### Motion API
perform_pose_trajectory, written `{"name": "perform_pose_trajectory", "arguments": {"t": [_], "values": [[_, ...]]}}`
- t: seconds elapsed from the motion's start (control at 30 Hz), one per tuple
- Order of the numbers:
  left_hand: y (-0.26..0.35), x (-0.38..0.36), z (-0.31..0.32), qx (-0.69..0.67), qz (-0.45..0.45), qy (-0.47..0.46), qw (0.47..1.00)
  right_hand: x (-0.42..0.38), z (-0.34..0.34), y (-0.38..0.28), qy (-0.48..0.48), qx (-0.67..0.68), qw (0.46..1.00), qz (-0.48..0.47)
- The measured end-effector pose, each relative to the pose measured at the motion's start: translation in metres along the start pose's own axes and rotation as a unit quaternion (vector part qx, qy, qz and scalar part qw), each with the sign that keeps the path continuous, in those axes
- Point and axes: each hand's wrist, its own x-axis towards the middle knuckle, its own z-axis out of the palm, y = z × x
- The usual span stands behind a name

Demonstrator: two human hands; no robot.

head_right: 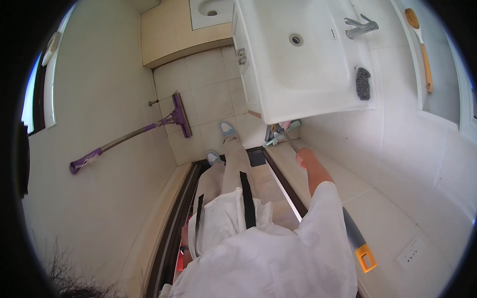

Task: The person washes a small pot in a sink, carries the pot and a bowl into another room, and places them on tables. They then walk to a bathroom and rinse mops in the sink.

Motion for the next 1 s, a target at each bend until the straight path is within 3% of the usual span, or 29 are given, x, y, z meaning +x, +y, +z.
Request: {"name": "perform_pose_trajectory", "arguments": {"t": [0.03,0.07,0.13,0.17,0.23,0.33,0.43,0.5,0.6,0.67,0.73,0.93,1.0], "values": [[-0.014,0.002,-0.004,0.007,-0.018,0.013,1.000,0.017,0.012,-0.003,0.043,-0.058,0.997,0.005],[-0.040,0.015,-0.004,0.019,-0.049,0.033,0.998,-0.020,0.016,-0.014,0.050,-0.059,0.997,0.005],[-0.084,0.028,0.005,-0.107,-0.030,-0.005,0.994,-0.127,0.017,-0.039,0.223,-0.097,0.965,-0.100],[-0.090,0.025,0.008,-0.112,-0.009,-0.003,0.994,-0.130,0.032,-0.040,0.232,-0.109,0.961,-0.103],[-0.094,0.028,0.016,-0.132,0.016,0.013,0.991,-0.127,0.055,-0.051,0.346,-0.172,0.912,-0.137],[-0.062,0.010,0.013,0.008,-0.005,0.050,0.999,-0.157,0.080,-0.071,0.333,-0.127,0.923,-0.145],[-0.056,0.007,0.016,-0.015,0.017,0.094,0.995,-0.210,0.094,-0.095,0.298,-0.074,0.936,-0.173],[-0.029,0.002,0.017,-0.197,-0.058,0.091,0.974,-0.217,0.098,-0.096,0.286,-0.051,0.937,-0.193],[-0.001,0.016,0.021,-0.230,-0.073,0.110,0.964,-0.225,0.091,-0.103,0.226,-0.006,0.939,-0.261],[0.022,0.036,0.025,-0.229,-0.040,0.098,0.968,-0.241,0.085,-0.113,0.166,0.122,0.930,-0.305],[0.045,0.059,0.041,-0.257,0.034,0.085,0.962,-0.268,0.079,-0.115,0.181,0.121,0.925,-0.311],[0.168,0.119,0.048,-0.201,0.090,0.054,0.974,-0.318,0.060,-0.136,0.216,0.146,0.891,-0.371],[0.209,0.141,0.044,-0.220,0.068,0.028,0.973,-0.327,0.050,-0.142,0.211,0.130,0.884,-0.396]]}}
